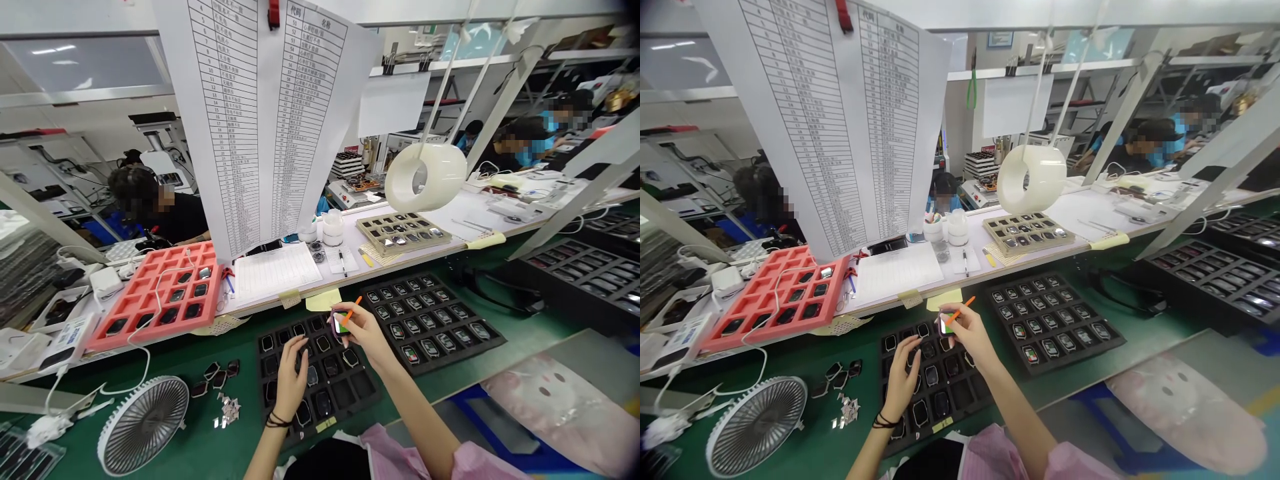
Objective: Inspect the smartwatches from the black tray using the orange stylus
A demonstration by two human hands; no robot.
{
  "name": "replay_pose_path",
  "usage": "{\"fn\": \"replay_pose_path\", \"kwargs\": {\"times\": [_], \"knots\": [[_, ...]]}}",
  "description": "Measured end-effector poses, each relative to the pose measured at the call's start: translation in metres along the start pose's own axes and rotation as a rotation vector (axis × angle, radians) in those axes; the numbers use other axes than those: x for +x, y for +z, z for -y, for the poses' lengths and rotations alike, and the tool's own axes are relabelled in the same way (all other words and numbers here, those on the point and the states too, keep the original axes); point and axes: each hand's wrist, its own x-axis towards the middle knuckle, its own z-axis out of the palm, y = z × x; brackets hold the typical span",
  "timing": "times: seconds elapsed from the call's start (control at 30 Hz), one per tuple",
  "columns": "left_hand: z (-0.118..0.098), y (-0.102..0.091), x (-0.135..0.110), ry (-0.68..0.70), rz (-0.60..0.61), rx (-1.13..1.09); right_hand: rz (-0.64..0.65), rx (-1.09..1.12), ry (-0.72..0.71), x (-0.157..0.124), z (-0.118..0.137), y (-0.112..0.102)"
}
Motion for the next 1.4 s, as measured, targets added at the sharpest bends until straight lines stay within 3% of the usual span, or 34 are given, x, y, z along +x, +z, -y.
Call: {"fn": "replay_pose_path", "kwargs": {"times": [0.13,0.3,0.53,1.0,1.23,1.4], "knots": [[-0.055,-0.018,0.025,0.125,-0.021,-0.06,-0.032,-0.018,0.002,-0.002,0.003,0.003],[-0.082,-0.027,0.033,0.176,-0.028,-0.058,0.066,-0.044,-0.006,-0.005,0.004,0.002],[-0.086,-0.027,0.033,0.186,0.035,-0.101,0.241,-0.054,0.002,-0.007,0.001,-0.003],[-0.092,-0.031,0.034,0.214,0.075,-0.113,0.139,-0.047,0.038,-0.008,0.004,0.002],[-0.102,-0.04,0.041,0.17,0.251,-0.028,0.171,-0.2,-0.06,-0.013,0.0,0.003],[-0.1,-0.039,0.041,0.028,0.158,-0.166,0.166,-0.226,-0.054,-0.013,-0.001,0.004]]}}
